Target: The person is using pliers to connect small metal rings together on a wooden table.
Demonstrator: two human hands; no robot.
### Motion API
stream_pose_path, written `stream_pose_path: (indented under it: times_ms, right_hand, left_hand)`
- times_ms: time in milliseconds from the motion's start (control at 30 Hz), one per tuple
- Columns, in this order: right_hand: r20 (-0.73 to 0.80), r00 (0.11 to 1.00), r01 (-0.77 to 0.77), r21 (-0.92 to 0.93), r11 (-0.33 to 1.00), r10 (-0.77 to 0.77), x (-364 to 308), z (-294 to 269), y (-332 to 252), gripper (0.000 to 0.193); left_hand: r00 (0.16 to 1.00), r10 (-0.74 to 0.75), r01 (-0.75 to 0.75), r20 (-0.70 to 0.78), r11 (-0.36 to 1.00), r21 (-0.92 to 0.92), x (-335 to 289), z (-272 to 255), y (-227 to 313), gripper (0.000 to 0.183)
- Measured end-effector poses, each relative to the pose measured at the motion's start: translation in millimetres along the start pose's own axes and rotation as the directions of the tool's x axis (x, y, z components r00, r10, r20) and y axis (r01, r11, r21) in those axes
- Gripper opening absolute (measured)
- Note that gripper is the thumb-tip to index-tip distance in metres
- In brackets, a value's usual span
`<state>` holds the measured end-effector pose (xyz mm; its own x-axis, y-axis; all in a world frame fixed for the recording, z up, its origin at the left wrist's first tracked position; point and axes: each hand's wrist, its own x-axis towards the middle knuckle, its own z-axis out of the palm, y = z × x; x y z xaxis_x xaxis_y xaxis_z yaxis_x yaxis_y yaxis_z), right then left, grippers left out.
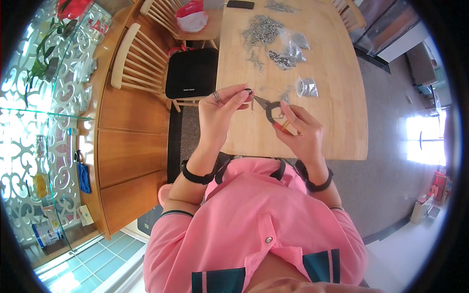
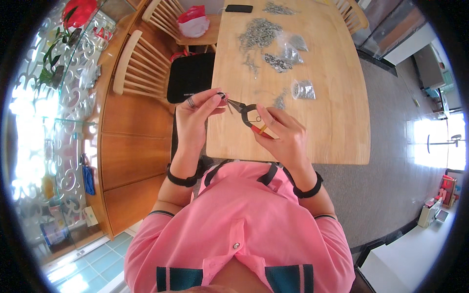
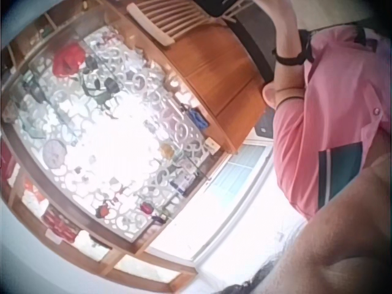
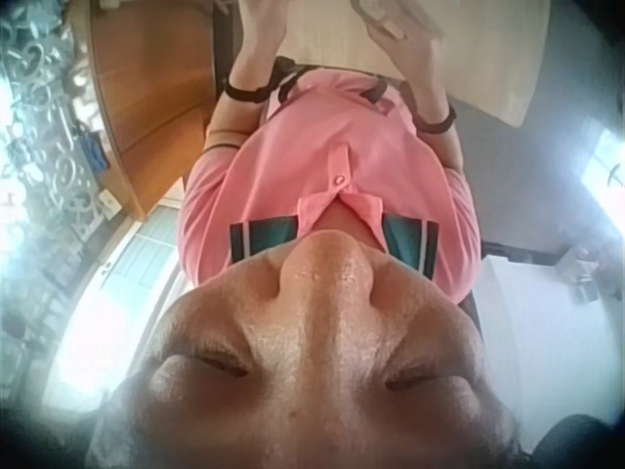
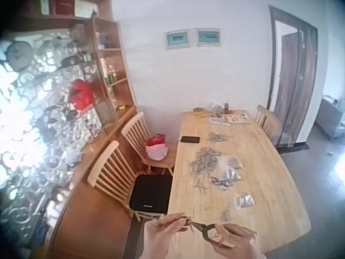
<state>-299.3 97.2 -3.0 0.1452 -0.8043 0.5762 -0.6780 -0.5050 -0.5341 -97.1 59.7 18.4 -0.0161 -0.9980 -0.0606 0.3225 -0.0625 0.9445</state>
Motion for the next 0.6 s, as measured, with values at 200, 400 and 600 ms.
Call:
stream_pose_path:
  times_ms: [200,400,600]
  right_hand:
    - [-0.015,0.999,-0.033,0.005,0.999,0.033,1.9,0.5,-1.0,0.055]
    - [-0.004,0.996,-0.089,0.018,0.996,0.09,1.7,-0.6,-0.4,0.054]
    - [-0.007,0.991,-0.13,0.044,0.991,0.131,1.6,-1.4,-1.3,0.053]
  left_hand:
    - [1.0,0.012,-0.012,0.023,1.0,0.006,4.6,0.0,1.9,0.02]
    - [0.999,-0.008,0.007,0.035,1.0,0.028,10.1,2.3,3.8,0.019]
    - [0.998,-0.025,0.021,0.065,0.998,0.057,11.9,4.8,5.2,0.018]
